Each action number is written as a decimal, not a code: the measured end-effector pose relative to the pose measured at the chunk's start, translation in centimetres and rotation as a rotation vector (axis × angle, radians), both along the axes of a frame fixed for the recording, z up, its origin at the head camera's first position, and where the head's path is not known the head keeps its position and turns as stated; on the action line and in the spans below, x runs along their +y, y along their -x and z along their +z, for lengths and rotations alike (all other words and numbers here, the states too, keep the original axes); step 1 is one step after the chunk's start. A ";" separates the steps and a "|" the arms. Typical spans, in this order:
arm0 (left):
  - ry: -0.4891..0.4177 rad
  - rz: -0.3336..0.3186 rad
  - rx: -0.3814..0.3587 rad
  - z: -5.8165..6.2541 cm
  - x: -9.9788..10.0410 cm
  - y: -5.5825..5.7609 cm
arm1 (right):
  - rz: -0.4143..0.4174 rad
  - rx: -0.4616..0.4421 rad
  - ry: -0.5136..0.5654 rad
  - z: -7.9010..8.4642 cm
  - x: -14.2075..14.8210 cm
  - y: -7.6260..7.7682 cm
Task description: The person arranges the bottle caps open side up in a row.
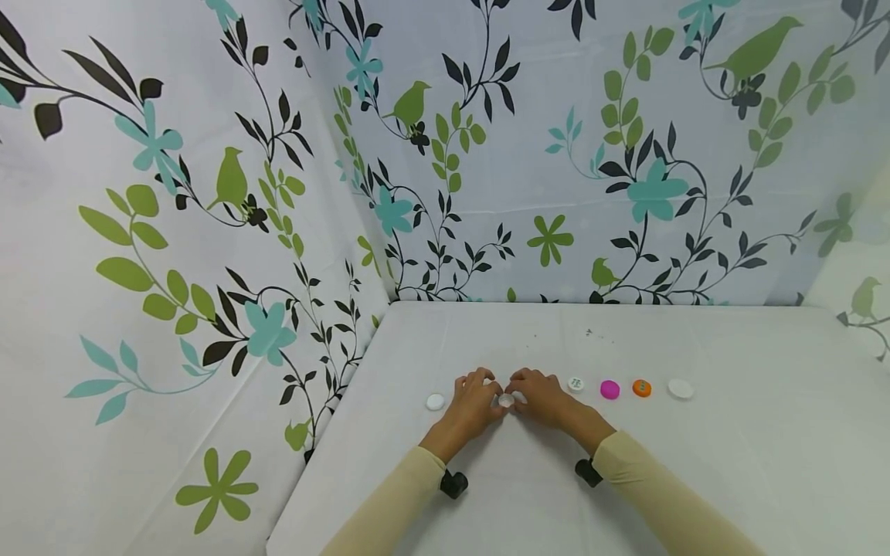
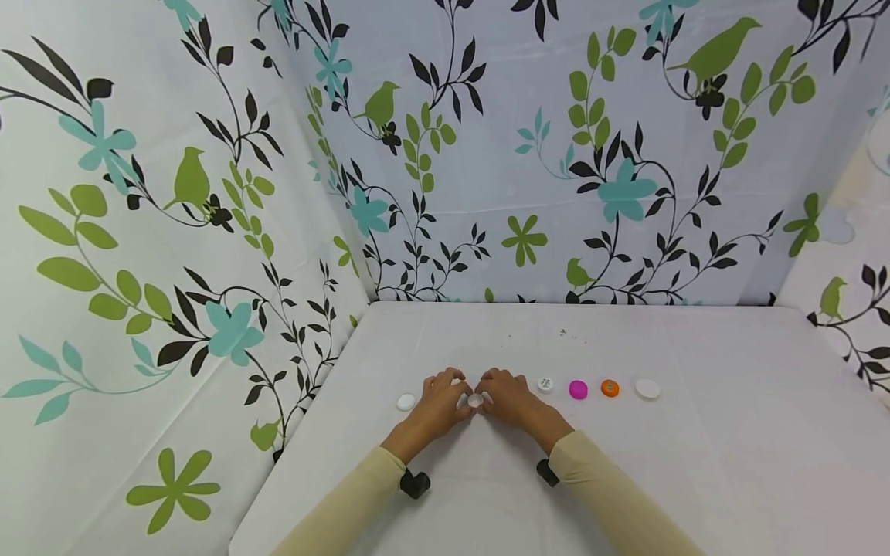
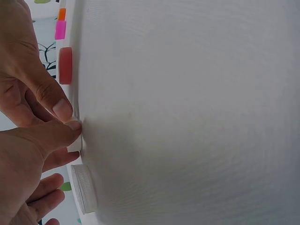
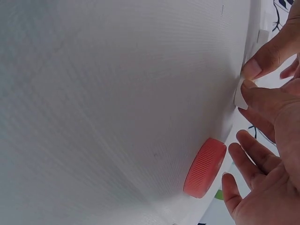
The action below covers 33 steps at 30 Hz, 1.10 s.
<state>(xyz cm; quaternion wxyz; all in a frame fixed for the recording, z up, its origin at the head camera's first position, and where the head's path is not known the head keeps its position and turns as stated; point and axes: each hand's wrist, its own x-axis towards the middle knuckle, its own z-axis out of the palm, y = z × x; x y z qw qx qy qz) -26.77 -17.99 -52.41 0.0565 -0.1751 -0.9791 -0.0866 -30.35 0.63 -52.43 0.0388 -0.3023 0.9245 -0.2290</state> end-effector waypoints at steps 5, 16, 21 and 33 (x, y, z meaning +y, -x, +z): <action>0.021 0.003 0.004 0.4 0.2 -0.2 | 0.005 0.035 -0.030 0.6 0.5 -0.1; 0.024 -0.057 -0.011 1.3 2.4 0.3 | -0.034 0.019 -0.098 2.3 4.1 -0.2; 0.034 -0.091 -0.029 1.3 4.0 0.6 | -0.042 0.007 -0.108 2.5 5.5 -0.6; 0.062 -0.112 -0.038 0.4 6.4 1.3 | -0.058 0.013 -0.106 1.7 6.6 -1.0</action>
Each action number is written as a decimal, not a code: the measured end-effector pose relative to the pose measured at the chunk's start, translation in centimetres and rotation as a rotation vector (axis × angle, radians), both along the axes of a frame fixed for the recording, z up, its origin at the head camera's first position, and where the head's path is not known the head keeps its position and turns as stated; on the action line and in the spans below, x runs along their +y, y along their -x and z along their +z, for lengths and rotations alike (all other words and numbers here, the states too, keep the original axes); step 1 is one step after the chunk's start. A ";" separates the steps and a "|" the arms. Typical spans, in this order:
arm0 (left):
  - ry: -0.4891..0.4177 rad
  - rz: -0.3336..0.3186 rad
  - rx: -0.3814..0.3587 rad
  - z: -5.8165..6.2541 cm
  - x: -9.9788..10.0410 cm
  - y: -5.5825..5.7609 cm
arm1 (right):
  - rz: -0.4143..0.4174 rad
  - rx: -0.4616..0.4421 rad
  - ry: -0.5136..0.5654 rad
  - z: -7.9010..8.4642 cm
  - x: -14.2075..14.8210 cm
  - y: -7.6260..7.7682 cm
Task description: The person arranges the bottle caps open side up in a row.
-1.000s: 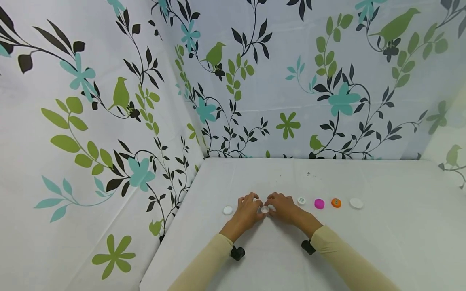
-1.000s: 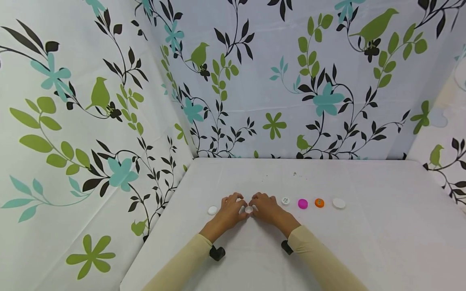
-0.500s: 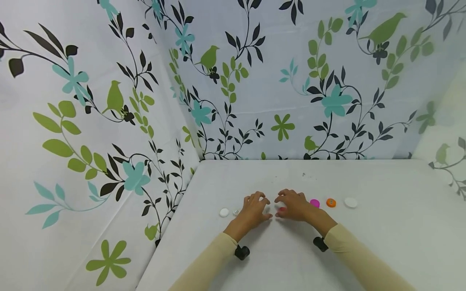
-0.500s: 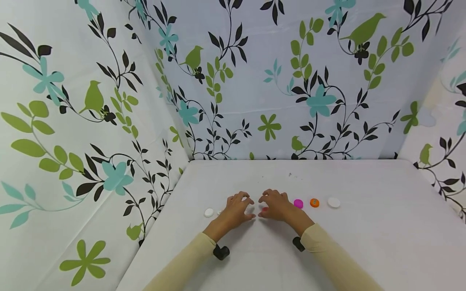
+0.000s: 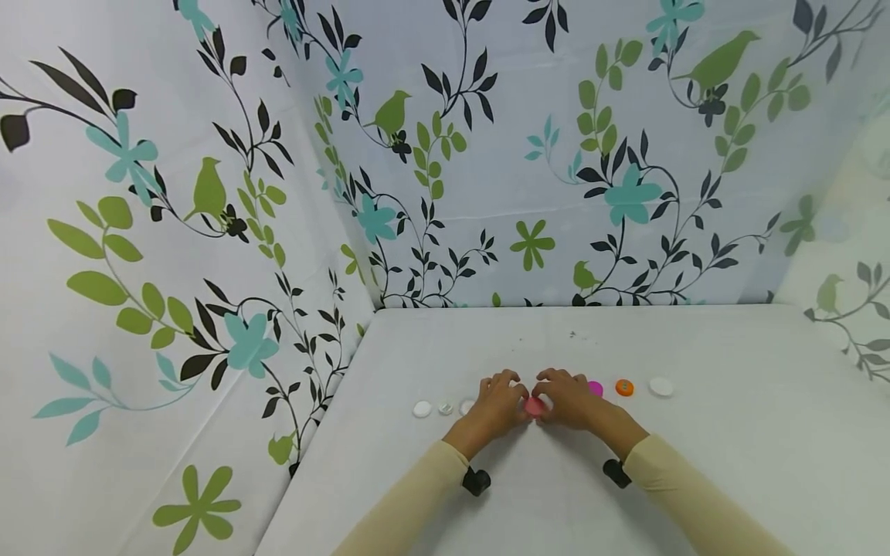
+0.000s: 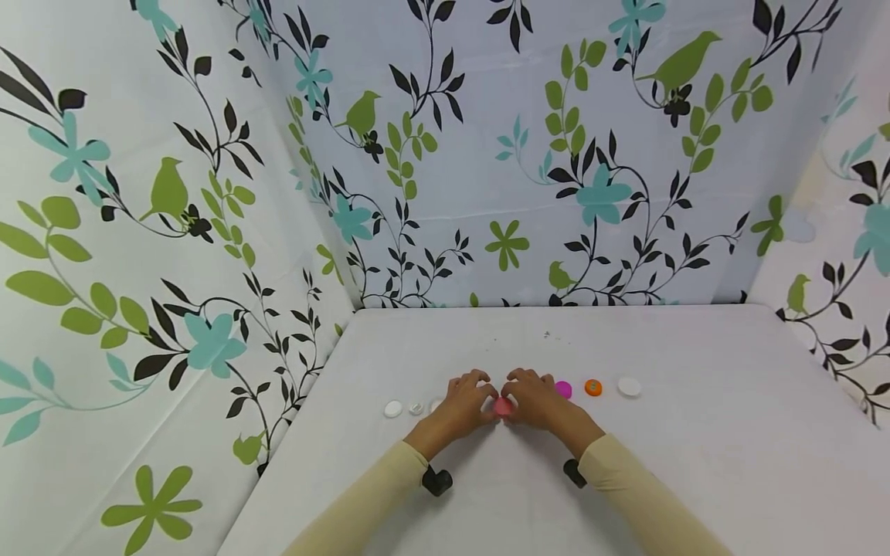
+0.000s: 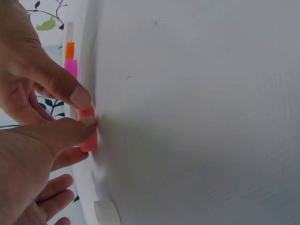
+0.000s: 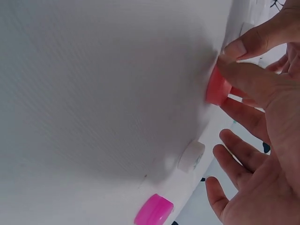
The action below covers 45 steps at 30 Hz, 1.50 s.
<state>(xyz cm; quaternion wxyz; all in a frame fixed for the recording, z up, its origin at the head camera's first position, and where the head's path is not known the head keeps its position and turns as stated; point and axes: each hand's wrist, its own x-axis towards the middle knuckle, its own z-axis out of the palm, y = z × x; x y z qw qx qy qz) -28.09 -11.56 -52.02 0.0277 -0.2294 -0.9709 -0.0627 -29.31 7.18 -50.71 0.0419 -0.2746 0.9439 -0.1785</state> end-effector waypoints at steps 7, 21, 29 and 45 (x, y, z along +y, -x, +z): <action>0.028 0.008 0.014 0.0 0.2 -0.1 | 0.022 0.032 0.019 -0.3 -0.4 -0.2; -0.119 0.042 -0.005 0.0 -1.6 -0.8 | 0.008 0.001 0.081 0.6 -0.8 0.1; -0.161 0.057 -0.004 -0.2 -2.3 -0.9 | -0.011 -0.048 0.118 0.5 -2.0 -0.3; -0.202 0.062 -0.014 0.4 -2.7 -0.9 | 0.027 0.016 0.133 0.4 -1.9 -0.3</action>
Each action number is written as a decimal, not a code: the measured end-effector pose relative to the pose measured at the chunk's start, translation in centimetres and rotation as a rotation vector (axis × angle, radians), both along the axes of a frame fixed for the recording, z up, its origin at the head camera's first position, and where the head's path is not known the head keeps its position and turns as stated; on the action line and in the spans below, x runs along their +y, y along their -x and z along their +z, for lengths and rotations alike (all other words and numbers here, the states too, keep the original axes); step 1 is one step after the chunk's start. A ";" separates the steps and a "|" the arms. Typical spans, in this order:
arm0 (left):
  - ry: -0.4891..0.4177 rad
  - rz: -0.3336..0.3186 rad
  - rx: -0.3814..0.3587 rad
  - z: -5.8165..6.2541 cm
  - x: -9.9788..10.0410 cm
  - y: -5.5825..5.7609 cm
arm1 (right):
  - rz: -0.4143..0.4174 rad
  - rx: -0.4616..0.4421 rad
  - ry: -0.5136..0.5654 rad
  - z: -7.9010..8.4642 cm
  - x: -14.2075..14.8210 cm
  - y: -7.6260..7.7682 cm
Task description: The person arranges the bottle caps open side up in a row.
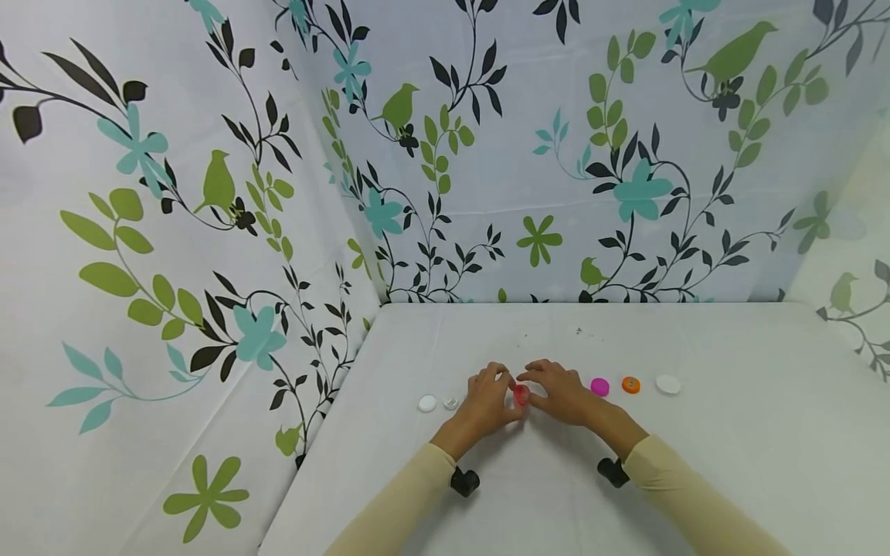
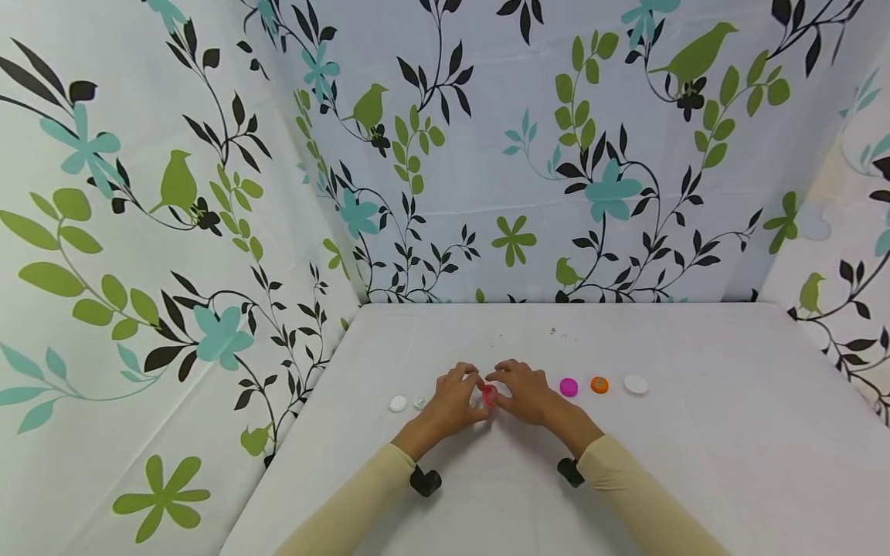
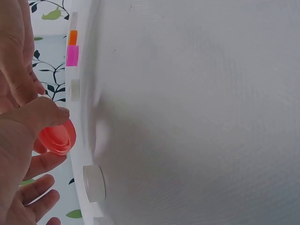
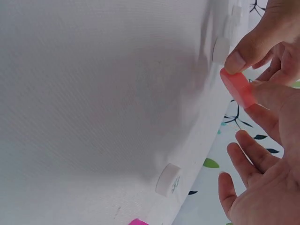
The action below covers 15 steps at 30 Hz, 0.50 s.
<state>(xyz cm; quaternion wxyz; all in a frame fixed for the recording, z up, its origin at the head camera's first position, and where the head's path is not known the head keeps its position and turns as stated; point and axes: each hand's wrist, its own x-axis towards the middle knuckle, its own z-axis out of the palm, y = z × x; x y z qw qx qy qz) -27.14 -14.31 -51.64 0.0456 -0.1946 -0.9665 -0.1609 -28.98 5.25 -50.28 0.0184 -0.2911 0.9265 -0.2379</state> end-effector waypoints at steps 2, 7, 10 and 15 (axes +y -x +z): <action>0.003 -0.003 0.001 -0.1 0.0 0.1 | -0.002 0.012 -0.018 0.0 0.0 -0.1; 0.038 -0.016 0.017 -0.4 0.2 0.2 | -0.016 0.019 -0.055 -0.6 0.0 -0.1; 0.055 -0.010 0.014 -0.5 0.3 0.2 | -0.019 0.017 -0.055 -1.0 0.0 -0.1; 0.068 -0.009 0.021 -0.6 0.6 0.2 | -0.028 0.015 -0.044 -1.4 0.2 0.0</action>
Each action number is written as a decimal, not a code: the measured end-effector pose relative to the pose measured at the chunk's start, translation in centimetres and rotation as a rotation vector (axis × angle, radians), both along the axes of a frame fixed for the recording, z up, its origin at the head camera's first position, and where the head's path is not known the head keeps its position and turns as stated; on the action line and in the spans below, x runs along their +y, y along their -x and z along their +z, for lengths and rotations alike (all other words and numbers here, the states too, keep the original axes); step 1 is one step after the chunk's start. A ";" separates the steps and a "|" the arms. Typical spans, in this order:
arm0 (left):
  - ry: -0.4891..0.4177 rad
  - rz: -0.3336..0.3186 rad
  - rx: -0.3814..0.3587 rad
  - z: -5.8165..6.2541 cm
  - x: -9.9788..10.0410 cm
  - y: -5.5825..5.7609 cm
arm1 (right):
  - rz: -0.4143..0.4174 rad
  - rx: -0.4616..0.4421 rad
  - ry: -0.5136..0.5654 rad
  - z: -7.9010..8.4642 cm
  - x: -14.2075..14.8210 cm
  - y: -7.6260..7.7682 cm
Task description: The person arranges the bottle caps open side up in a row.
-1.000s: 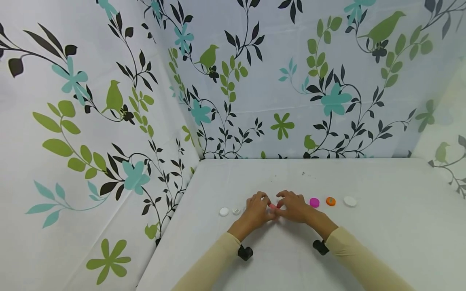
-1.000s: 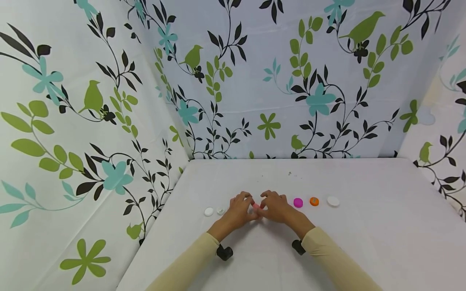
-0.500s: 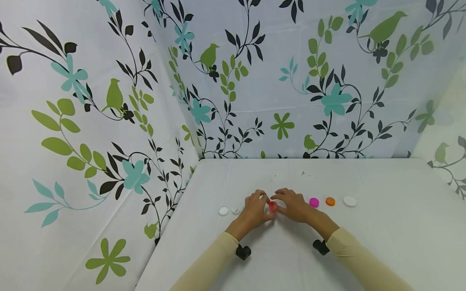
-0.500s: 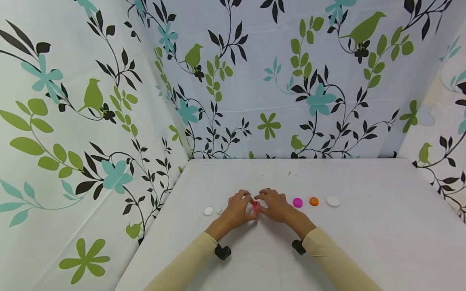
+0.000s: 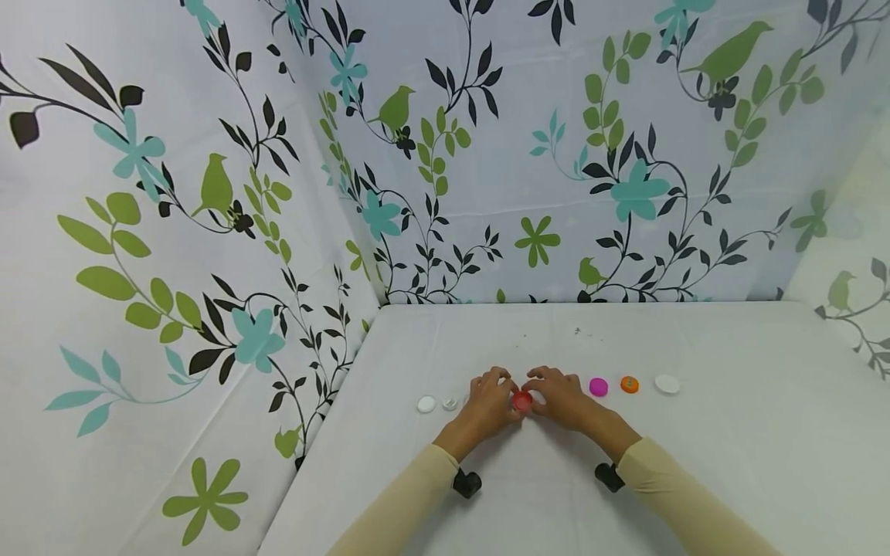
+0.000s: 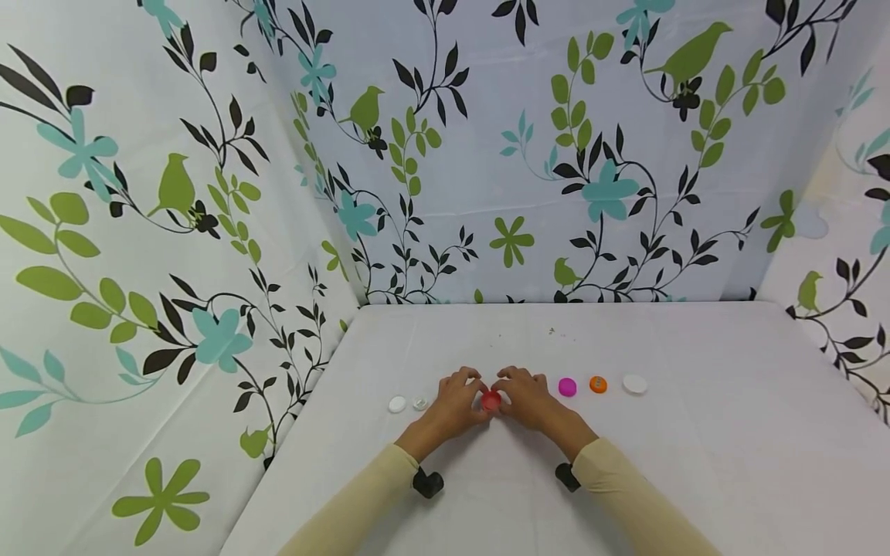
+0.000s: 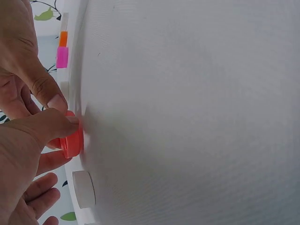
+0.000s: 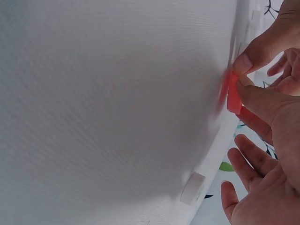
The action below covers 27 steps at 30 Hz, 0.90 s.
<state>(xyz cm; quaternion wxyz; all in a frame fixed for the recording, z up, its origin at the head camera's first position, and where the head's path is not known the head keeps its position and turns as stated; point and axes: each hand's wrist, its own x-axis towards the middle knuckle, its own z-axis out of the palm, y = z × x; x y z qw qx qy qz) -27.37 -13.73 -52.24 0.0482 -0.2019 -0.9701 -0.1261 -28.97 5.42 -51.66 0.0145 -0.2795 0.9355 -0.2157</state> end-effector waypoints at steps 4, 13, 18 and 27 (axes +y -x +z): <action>0.023 -0.005 0.004 -0.1 0.1 0.0 | -0.004 0.008 -0.004 -0.3 0.0 0.0; 0.055 -0.004 -0.023 0.4 0.3 0.0 | -0.007 0.034 -0.019 -0.1 1.3 0.4; 0.033 -0.017 -0.037 0.7 1.1 0.6 | -0.062 0.075 -0.030 0.8 3.6 1.2; 0.056 -0.048 -0.057 1.3 4.5 2.6 | -0.117 0.040 -0.100 1.2 6.7 2.4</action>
